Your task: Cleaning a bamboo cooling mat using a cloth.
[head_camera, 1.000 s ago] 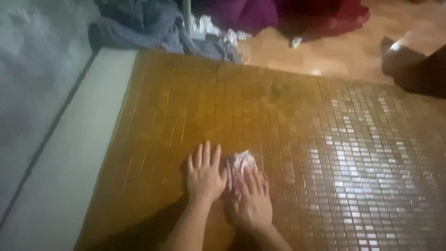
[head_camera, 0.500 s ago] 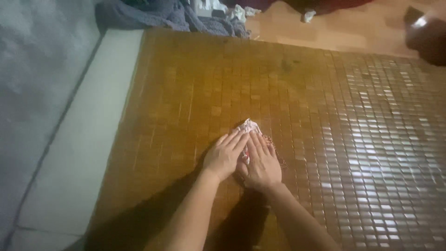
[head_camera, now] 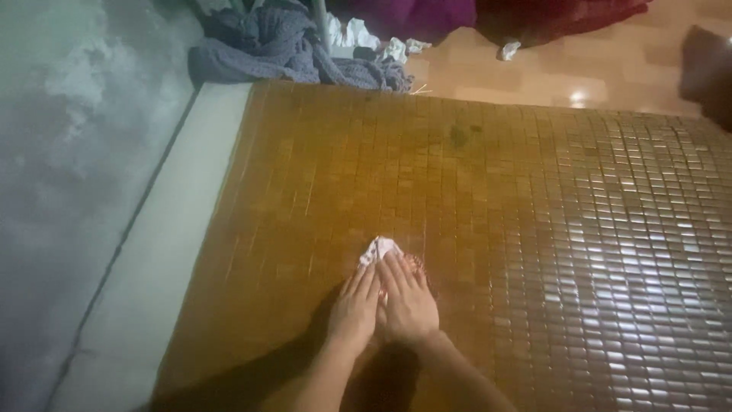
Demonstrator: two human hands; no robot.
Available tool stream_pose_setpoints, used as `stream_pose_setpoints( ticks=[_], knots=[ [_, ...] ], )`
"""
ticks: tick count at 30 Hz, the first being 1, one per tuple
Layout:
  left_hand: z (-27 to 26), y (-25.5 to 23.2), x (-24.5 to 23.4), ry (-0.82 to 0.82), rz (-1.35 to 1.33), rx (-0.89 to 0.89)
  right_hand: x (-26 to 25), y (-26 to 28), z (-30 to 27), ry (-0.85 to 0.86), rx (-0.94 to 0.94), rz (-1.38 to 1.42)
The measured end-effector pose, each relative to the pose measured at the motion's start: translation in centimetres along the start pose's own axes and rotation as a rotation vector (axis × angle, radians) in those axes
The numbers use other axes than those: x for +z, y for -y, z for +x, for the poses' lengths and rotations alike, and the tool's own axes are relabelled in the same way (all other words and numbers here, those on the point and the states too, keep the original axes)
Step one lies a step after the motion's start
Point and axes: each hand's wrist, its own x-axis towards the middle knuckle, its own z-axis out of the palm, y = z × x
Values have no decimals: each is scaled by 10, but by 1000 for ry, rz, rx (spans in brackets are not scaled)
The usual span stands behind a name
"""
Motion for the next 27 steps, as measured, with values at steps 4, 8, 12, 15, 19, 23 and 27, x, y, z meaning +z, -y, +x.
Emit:
stream_pose_setpoints(
  ticks=[4,8,12,15,19,23,27],
  knots=[
    [-73,-28,5,31,-8,-69,-13,22,-62,87,-39,52],
    [-130,-60,-9,152,14,-191,-21,32,-118,172,-66,153],
    [-112,-114,-89,492,32,-296,-50,24,-124,411,-39,143],
    [-76,-115,-83,530,102,-283,-40,-1,-98,506,-21,22],
    [-15,-73,-8,107,218,-55,-18,-50,-50,270,-21,-48],
    [61,-61,-23,65,37,-111,-7,-87,8,-18,-8,18],
    [107,-45,-19,38,3,-150,-5,-97,53,-86,47,33]
  ],
)
